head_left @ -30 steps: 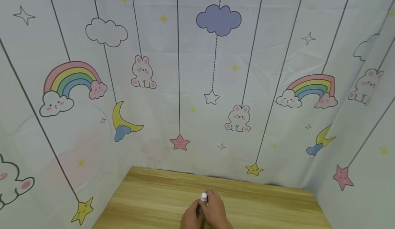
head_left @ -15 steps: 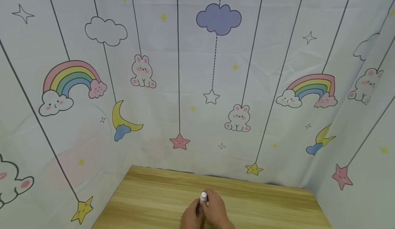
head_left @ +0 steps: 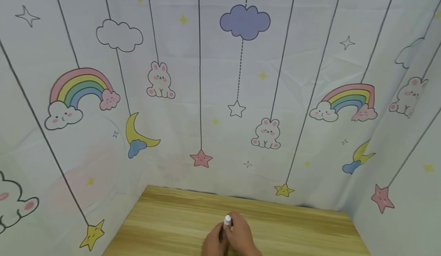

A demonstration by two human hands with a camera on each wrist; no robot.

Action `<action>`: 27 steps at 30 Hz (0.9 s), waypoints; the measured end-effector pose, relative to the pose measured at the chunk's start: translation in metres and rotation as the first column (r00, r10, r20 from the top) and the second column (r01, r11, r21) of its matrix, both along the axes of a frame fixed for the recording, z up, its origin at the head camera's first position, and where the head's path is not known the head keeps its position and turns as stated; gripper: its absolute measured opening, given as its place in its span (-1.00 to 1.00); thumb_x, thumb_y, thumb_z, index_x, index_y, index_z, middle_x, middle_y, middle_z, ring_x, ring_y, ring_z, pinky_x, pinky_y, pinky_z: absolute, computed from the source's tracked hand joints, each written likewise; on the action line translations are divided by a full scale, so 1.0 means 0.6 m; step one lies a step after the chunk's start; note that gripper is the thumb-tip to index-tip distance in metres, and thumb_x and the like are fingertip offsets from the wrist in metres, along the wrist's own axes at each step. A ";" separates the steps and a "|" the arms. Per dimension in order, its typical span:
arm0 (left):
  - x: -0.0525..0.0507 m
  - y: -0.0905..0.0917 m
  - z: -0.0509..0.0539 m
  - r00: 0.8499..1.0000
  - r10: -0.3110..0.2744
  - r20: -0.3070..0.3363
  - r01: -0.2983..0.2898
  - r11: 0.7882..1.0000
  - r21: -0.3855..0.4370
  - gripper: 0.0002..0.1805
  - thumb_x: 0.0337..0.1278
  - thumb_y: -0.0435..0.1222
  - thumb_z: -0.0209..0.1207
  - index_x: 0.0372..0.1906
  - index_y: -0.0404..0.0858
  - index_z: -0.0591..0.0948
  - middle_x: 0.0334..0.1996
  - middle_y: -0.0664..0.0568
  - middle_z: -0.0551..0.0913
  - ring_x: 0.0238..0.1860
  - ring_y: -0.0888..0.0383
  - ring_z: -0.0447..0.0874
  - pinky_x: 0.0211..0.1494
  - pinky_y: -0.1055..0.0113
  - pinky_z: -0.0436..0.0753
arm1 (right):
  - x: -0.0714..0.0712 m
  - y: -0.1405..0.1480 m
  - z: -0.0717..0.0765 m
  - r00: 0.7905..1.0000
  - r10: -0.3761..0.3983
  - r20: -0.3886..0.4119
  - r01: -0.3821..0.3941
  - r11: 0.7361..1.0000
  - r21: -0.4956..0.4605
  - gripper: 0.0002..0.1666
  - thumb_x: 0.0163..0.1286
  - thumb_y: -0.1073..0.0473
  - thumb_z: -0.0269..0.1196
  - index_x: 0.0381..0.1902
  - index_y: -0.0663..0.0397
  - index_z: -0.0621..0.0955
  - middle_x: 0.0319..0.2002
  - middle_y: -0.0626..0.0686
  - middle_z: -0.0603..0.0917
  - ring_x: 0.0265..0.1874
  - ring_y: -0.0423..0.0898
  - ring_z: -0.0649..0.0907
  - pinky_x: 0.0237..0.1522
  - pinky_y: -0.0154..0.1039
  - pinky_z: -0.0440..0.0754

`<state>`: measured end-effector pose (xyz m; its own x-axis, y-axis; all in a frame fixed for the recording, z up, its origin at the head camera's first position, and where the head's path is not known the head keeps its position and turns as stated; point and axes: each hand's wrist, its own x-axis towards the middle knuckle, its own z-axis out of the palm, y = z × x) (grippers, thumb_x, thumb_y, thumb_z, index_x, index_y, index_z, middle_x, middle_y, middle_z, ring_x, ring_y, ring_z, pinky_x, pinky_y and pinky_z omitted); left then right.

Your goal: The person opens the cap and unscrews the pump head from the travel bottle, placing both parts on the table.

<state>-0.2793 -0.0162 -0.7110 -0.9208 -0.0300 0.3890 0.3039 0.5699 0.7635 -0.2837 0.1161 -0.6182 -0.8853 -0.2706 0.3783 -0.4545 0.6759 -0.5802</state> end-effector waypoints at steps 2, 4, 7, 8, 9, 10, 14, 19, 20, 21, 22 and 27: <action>0.000 0.001 -0.002 1.000 0.000 -0.022 0.000 1.000 0.004 -0.57 0.21 -0.41 0.41 0.19 -0.23 0.69 0.07 -0.05 0.80 0.08 -0.06 0.79 0.12 -0.01 0.75 | 0.000 0.000 0.004 0.998 0.000 0.055 0.000 1.000 -0.006 -0.75 0.38 0.20 0.47 -0.07 0.06 0.64 -0.13 -0.05 0.66 -0.20 -0.10 0.67 -0.25 -0.17 0.69; 0.000 0.002 -0.004 0.999 0.001 -0.047 -0.001 1.000 0.002 -0.57 0.20 -0.41 0.41 0.19 -0.21 0.69 0.06 -0.02 0.80 0.07 -0.02 0.79 0.10 0.02 0.76 | 0.000 -0.001 0.009 0.995 -0.019 0.100 0.020 1.000 -0.008 -0.69 0.37 0.15 0.49 -0.03 0.09 0.64 -0.12 -0.02 0.65 -0.19 -0.07 0.68 -0.23 -0.13 0.70; 0.002 0.004 -0.005 0.997 0.007 -0.081 -0.007 1.000 -0.001 -0.56 0.17 -0.41 0.43 0.17 -0.21 0.69 0.04 -0.02 0.80 0.05 0.00 0.79 0.08 0.04 0.77 | 0.000 -0.004 0.015 0.989 -0.070 0.132 0.069 0.998 0.014 -0.64 0.36 0.12 0.49 0.00 0.15 0.64 -0.14 0.01 0.63 -0.22 -0.07 0.66 -0.25 -0.12 0.68; 0.003 0.004 -0.005 0.996 0.011 -0.089 -0.011 1.000 -0.002 -0.57 0.16 -0.41 0.44 0.16 -0.21 0.69 0.03 -0.03 0.81 0.04 0.00 0.80 0.06 0.04 0.77 | 0.000 -0.005 0.016 0.987 -0.089 0.134 0.086 0.996 0.025 -0.63 0.36 0.12 0.49 0.00 0.16 0.64 -0.16 0.00 0.63 -0.24 -0.09 0.64 -0.26 -0.13 0.66; 0.004 0.005 -0.006 0.995 0.015 -0.096 -0.016 1.000 -0.005 -0.57 0.14 -0.40 0.45 0.15 -0.21 0.69 0.02 -0.03 0.81 0.02 0.00 0.80 0.04 0.05 0.77 | 0.000 -0.006 0.018 0.986 -0.103 0.130 0.100 0.994 0.032 -0.64 0.35 0.13 0.49 -0.01 0.18 0.64 -0.18 0.00 0.62 -0.27 -0.10 0.62 -0.28 -0.14 0.65; 0.005 0.005 -0.005 0.995 0.017 -0.101 -0.018 1.000 -0.005 -0.57 0.13 -0.40 0.46 0.14 -0.22 0.70 0.02 -0.04 0.81 0.02 -0.01 0.80 0.03 0.04 0.77 | 0.001 -0.007 0.020 0.985 -0.114 0.131 0.110 0.993 0.039 -0.65 0.34 0.14 0.49 -0.02 0.18 0.64 -0.19 -0.01 0.61 -0.28 -0.12 0.61 -0.30 -0.15 0.63; 0.005 0.005 -0.001 0.996 0.015 -0.088 -0.016 1.000 -0.008 -0.57 0.15 -0.38 0.47 0.15 -0.22 0.70 0.03 -0.06 0.81 0.03 -0.04 0.80 0.05 0.01 0.77 | 0.004 -0.011 0.025 0.990 -0.127 0.069 0.122 0.991 0.061 -0.70 0.30 0.20 0.52 -0.11 0.16 0.64 -0.22 -0.01 0.61 -0.29 -0.08 0.62 -0.28 -0.10 0.65; 0.002 0.004 0.000 0.997 0.013 -0.080 -0.015 1.000 -0.013 -0.53 0.15 -0.39 0.47 0.19 -0.24 0.69 0.04 -0.06 0.80 0.04 -0.04 0.80 0.08 0.01 0.76 | 0.006 -0.012 0.023 0.993 -0.105 -0.055 0.110 0.989 0.102 -0.71 0.26 0.25 0.53 -0.16 0.14 0.64 -0.17 0.04 0.67 -0.19 0.05 0.70 -0.17 0.01 0.71; 0.002 0.003 0.000 0.996 0.014 -0.086 -0.015 1.000 -0.014 -0.53 0.14 -0.40 0.47 0.19 -0.25 0.69 0.04 -0.07 0.80 0.03 -0.04 0.80 0.07 0.02 0.76 | 0.005 -0.012 0.022 0.993 -0.098 -0.070 0.105 0.988 0.109 -0.72 0.25 0.27 0.53 -0.17 0.14 0.64 -0.17 0.05 0.68 -0.20 0.05 0.70 -0.18 0.01 0.72; 0.002 0.003 0.000 0.996 0.016 -0.088 -0.017 1.000 -0.012 -0.52 0.13 -0.41 0.47 0.19 -0.25 0.69 0.03 -0.06 0.81 0.03 -0.04 0.80 0.07 0.02 0.76 | 0.005 -0.012 0.020 0.992 -0.091 -0.087 0.101 0.988 0.114 -0.72 0.24 0.28 0.53 -0.17 0.14 0.64 -0.16 0.05 0.69 -0.20 0.05 0.71 -0.19 0.00 0.72; 0.003 0.003 0.001 0.996 0.015 -0.090 -0.015 1.000 -0.009 -0.52 0.13 -0.41 0.47 0.19 -0.25 0.69 0.03 -0.05 0.81 0.03 -0.04 0.80 0.07 0.03 0.76 | 0.005 -0.012 0.019 0.991 -0.085 -0.099 0.096 0.988 0.117 -0.72 0.23 0.29 0.52 -0.18 0.14 0.63 -0.16 0.06 0.69 -0.21 0.06 0.71 -0.20 0.00 0.72; 0.006 0.003 0.006 0.998 0.022 -0.054 -0.022 1.000 0.009 -0.53 0.15 -0.41 0.46 0.19 -0.23 0.69 0.04 -0.03 0.80 0.04 -0.03 0.79 0.10 0.03 0.75 | 0.005 -0.010 0.015 0.992 -0.063 -0.110 0.076 0.990 0.122 -0.71 0.24 0.31 0.50 -0.12 0.17 0.65 -0.13 0.07 0.70 -0.21 0.07 0.72 -0.21 0.01 0.73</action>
